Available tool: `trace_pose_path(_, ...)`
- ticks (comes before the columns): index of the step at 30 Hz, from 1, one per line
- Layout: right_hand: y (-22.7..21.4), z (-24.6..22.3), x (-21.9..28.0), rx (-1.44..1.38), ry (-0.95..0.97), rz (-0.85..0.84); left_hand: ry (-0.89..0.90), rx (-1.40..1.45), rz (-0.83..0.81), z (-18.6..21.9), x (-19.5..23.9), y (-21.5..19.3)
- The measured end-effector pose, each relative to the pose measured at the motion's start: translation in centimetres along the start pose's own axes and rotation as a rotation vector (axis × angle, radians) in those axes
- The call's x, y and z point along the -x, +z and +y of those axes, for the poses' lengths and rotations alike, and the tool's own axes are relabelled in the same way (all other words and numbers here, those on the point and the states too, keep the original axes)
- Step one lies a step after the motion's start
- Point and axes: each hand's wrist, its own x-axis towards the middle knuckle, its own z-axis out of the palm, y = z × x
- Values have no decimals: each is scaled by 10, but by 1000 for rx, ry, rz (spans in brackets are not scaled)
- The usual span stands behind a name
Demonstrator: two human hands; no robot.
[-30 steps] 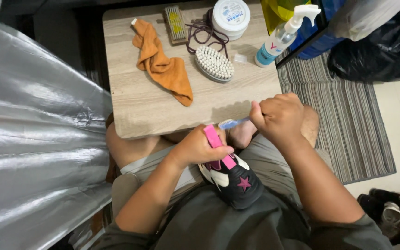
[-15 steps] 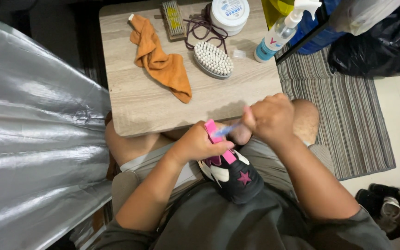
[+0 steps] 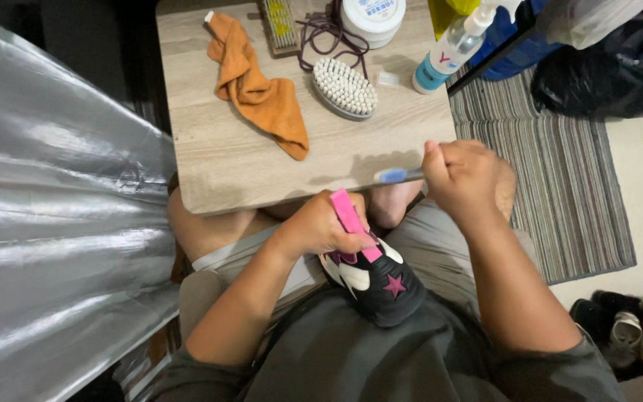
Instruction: The person cleans a black and pink sneaker by spraying it with a cleaning solution, scrubbing with a toothbrush, and wiping with a cloth. They focus on the upper and side panels, repeatedly applying spray and scrubbing before wiping off residue.
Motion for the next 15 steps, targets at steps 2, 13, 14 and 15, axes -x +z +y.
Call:
trace_pose_path(2,-3,-17,-3,-16,-34,-13,-6,22,3,-1,-2,4)
trace_pose_path(13,-5,-47,14,46,-126,-201,-37,-31,-8,-8,4,1)
trace_pose_path(14,-5,-47,13,33,-145,-202,-20,-52,-30,-7,3,2)
trace_pose_path(15,-6,-46,12,20,-163,-201,-3,-74,-51,-6,2,3)
